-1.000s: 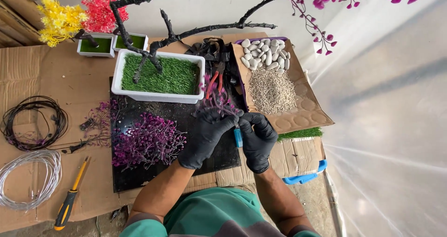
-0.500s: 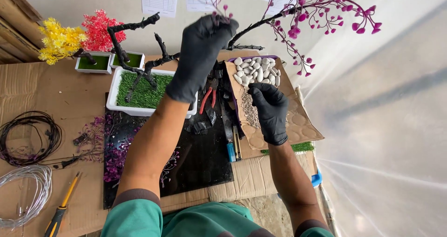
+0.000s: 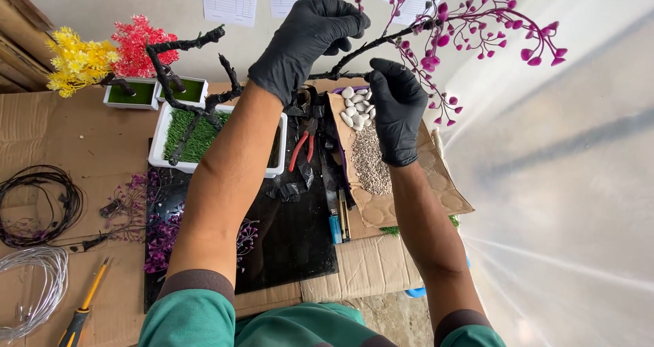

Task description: The person assembles artificial purple flowers onto a black branch structure. They repeatedly pick up small flower pieces from a pile on the table and attach them to the branch, shaping the arrangement with gloved hands. The workspace includes other craft supplies like stones and wires.

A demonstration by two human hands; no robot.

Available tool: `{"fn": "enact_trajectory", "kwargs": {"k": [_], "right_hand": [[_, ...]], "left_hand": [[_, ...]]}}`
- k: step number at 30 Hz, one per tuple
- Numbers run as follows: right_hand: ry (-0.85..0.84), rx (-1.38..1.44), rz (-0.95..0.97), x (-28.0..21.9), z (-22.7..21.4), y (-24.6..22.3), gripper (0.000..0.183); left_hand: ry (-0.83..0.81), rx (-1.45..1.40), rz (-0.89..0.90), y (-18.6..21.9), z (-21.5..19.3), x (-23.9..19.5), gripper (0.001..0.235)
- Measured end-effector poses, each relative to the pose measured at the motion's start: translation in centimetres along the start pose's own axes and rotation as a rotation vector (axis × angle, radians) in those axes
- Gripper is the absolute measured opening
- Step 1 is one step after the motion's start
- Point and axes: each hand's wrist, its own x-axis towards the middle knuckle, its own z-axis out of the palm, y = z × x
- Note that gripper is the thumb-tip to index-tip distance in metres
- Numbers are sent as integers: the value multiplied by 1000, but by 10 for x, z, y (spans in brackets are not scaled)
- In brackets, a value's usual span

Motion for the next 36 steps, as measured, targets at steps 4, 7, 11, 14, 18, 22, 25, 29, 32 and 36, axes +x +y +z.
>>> {"fn": "enact_trajectory", "kwargs": {"k": [4,7,11,14,18,22,25,29,32,36], "right_hand": [[28,67,3,7,7,3,12],[44,28,0,8,14,-2,11],[64,8,-72,12,19,-3,14],[130,53,-92,19,21,4,11],[177,140,-44,23,20,11,16],[162,60,-23,19,22,-2,15],[181,139,-1,21,19,9,17],[180,160,9,24,20,11,13],[172,140,-14,24,22,11,15],[154,168,-3,23,22,7,14]], "left_hand": [[-81,-37,-63,3,-2,9,20],[-55,1,-146,12,-1,6,20],[-27,62,-221,25,2,3,16],[-31,103,-218,31,0,5,19],[-118,70,-210,35,-2,10,21],[-148,48,-230,29,-6,15,21],[-152,41,-206,25,-8,20,19],[-237,25,-192,20,-13,26,21],[-255,12,-178,14,-15,30,21],[-256,42,-165,8,-15,34,22]]}}
